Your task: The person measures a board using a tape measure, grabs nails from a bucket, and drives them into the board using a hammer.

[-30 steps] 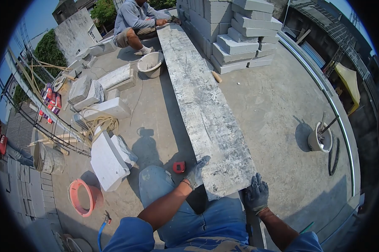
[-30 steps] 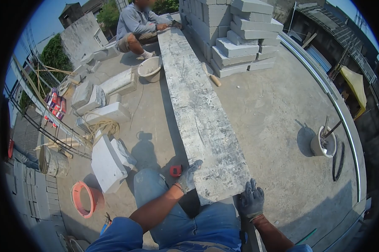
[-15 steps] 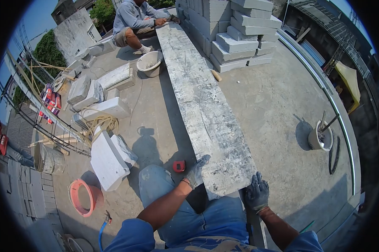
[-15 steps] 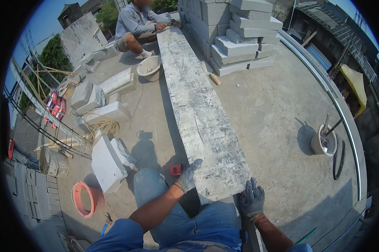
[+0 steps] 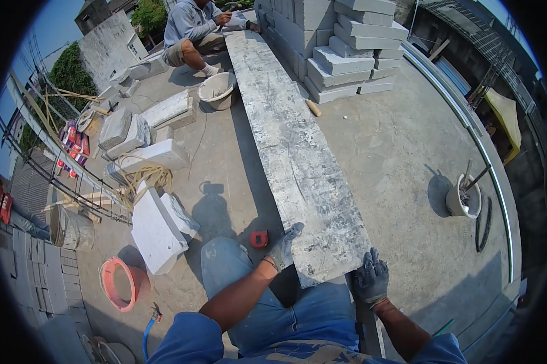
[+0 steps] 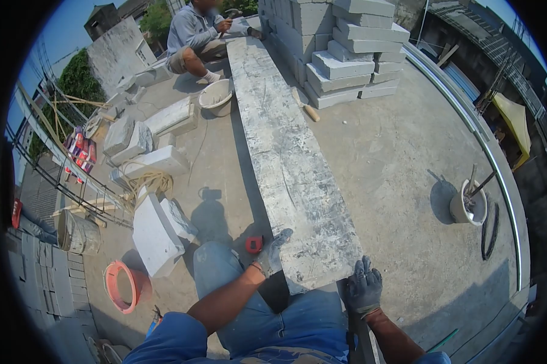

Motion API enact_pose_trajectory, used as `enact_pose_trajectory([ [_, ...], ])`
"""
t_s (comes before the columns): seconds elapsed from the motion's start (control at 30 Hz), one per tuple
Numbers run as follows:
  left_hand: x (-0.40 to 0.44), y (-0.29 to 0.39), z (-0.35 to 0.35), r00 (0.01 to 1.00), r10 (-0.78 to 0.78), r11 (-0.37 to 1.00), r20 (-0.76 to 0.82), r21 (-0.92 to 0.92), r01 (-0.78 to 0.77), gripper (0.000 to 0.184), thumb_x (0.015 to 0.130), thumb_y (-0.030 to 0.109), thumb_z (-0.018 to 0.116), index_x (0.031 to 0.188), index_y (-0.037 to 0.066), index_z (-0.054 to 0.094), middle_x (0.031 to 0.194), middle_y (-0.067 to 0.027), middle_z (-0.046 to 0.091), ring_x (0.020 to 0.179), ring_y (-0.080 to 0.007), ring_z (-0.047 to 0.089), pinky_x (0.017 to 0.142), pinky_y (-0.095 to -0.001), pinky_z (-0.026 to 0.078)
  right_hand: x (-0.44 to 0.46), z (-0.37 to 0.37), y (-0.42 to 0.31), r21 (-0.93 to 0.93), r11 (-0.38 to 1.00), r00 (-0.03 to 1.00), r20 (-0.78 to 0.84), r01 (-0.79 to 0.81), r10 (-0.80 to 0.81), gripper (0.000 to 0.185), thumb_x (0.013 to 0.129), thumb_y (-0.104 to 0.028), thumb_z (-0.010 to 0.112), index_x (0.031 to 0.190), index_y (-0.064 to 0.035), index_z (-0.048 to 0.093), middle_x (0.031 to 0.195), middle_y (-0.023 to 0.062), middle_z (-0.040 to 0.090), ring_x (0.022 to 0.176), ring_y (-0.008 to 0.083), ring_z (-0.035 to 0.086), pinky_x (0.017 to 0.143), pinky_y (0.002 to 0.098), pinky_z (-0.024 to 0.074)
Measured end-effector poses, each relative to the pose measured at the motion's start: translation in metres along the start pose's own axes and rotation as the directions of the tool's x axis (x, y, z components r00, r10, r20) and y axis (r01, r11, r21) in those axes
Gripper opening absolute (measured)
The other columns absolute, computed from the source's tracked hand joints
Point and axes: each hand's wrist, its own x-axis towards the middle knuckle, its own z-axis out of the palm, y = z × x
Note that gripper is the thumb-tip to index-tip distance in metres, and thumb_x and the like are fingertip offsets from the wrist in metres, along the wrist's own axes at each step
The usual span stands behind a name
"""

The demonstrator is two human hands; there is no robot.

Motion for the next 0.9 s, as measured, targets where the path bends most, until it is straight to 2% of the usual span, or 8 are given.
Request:
enact_pose_trajectory([
  [0.03, -0.002, 0.0, 0.002, 0.998, 0.05, 0.998, -0.027, 0.038, -0.049, 0.056, 0.1, 0.022, 0.057, 0.15, 0.004, 0.041, 0.144, -0.0089, 0.052, 0.129, -0.0251, 0.054, 0.109, -0.0415, 0.046, 0.001, -0.001, -0.001, -0.002, 1.0, 1.0, -0.004, 0.001, -0.001, 0.064, 0.084, -0.018, 0.059, 0.14, 0.0111, 0.047, 0.143, 0.0371, 0.046, 0.127, 0.0462, 0.053, 0.101, 0.0526, 0.0413],
  [0.17, -0.002, 0.002, 0.002, 0.999, 0.048, 0.999, 0.006, 0.016, -0.048, 0.056, 0.101, 0.022, 0.056, 0.151, 0.004, 0.039, 0.146, -0.0083, 0.05, 0.13, -0.0245, 0.053, 0.11, -0.0412, 0.045, 0.002, -0.002, -0.003, -0.005, 1.0, 1.0, -0.001, 0.002, -0.002, 0.063, 0.084, -0.018, 0.059, 0.14, 0.0111, 0.047, 0.143, 0.0373, 0.047, 0.126, 0.0464, 0.054, 0.101, 0.0526, 0.0415],
  [0.47, -0.004, 0.002, 0.006, 0.999, 0.024, 1.0, -0.027, -0.006, -0.024, 0.057, 0.1, 0.02, 0.058, 0.151, 0.005, 0.04, 0.15, -0.0081, 0.048, 0.133, -0.0244, 0.051, 0.112, -0.0423, 0.043, 0.002, -0.001, -0.003, 0.002, 1.0, 1.0, -0.011, -0.02, 0.02, 0.064, 0.083, -0.018, 0.06, 0.14, 0.0098, 0.048, 0.143, 0.0361, 0.048, 0.124, 0.0456, 0.056, 0.1, 0.052, 0.0424],
  [0.57, -0.005, 0.003, 0.007, 0.999, 0.041, 0.998, -0.02, 0.049, -0.04, 0.059, 0.099, 0.02, 0.059, 0.152, 0.005, 0.039, 0.152, -0.0082, 0.045, 0.136, -0.0246, 0.048, 0.114, -0.0431, 0.041, 0.002, -0.001, -0.002, 0.003, 1.0, 1.0, -0.012, -0.011, 0.011, 0.064, 0.083, -0.018, 0.06, 0.14, 0.0095, 0.048, 0.143, 0.036, 0.048, 0.125, 0.0453, 0.056, 0.1, 0.0519, 0.0425],
  [0.63, -0.007, 0.002, 0.007, 0.999, 0.028, 1.0, -0.015, 0.004, -0.028, 0.061, 0.099, 0.021, 0.06, 0.153, 0.005, 0.038, 0.154, -0.0075, 0.043, 0.139, -0.0249, 0.046, 0.115, -0.0433, 0.039, 0.002, 0.0, -0.002, -0.008, 1.0, 1.0, -0.018, -0.01, 0.009, 0.065, 0.083, -0.018, 0.06, 0.14, 0.0093, 0.048, 0.142, 0.036, 0.048, 0.125, 0.0452, 0.055, 0.1, 0.0518, 0.0425],
  [0.77, -0.003, 0.0, 0.001, 0.999, 0.046, 0.999, 0.004, 0.023, -0.046, 0.061, 0.099, 0.021, 0.061, 0.153, 0.005, 0.038, 0.154, -0.0066, 0.043, 0.139, -0.0253, 0.045, 0.115, -0.0436, 0.039, 0.002, 0.0, -0.002, -0.009, 1.0, 1.0, -0.013, -0.009, 0.009, 0.065, 0.082, -0.018, 0.06, 0.14, 0.0095, 0.048, 0.142, 0.0359, 0.048, 0.126, 0.0452, 0.055, 0.1, 0.0519, 0.0426],
  [0.87, -0.004, 0.0, 0.003, 0.999, 0.039, 0.998, -0.003, -0.038, -0.039, 0.059, 0.099, 0.021, 0.061, 0.152, 0.005, 0.039, 0.153, -0.0064, 0.045, 0.137, -0.0254, 0.047, 0.114, -0.044, 0.04, 0.002, 0.0, -0.001, 0.002, 1.0, 1.0, -0.008, -0.008, 0.008, 0.065, 0.082, -0.018, 0.06, 0.14, 0.01, 0.048, 0.142, 0.0358, 0.048, 0.127, 0.0454, 0.055, 0.1, 0.0521, 0.0427],
  [0.9, -0.004, 0.0, 0.004, 0.999, 0.04, 0.999, -0.001, -0.013, -0.04, 0.056, 0.1, 0.023, 0.06, 0.15, 0.007, 0.042, 0.149, -0.0037, 0.049, 0.135, -0.0212, 0.048, 0.114, -0.0416, 0.04, 0.001, 0.0, -0.001, -0.003, 1.0, 1.0, -0.003, -0.006, 0.006, 0.065, 0.082, -0.018, 0.06, 0.139, 0.0105, 0.048, 0.143, 0.0358, 0.048, 0.127, 0.0455, 0.054, 0.1, 0.0521, 0.0426],
])
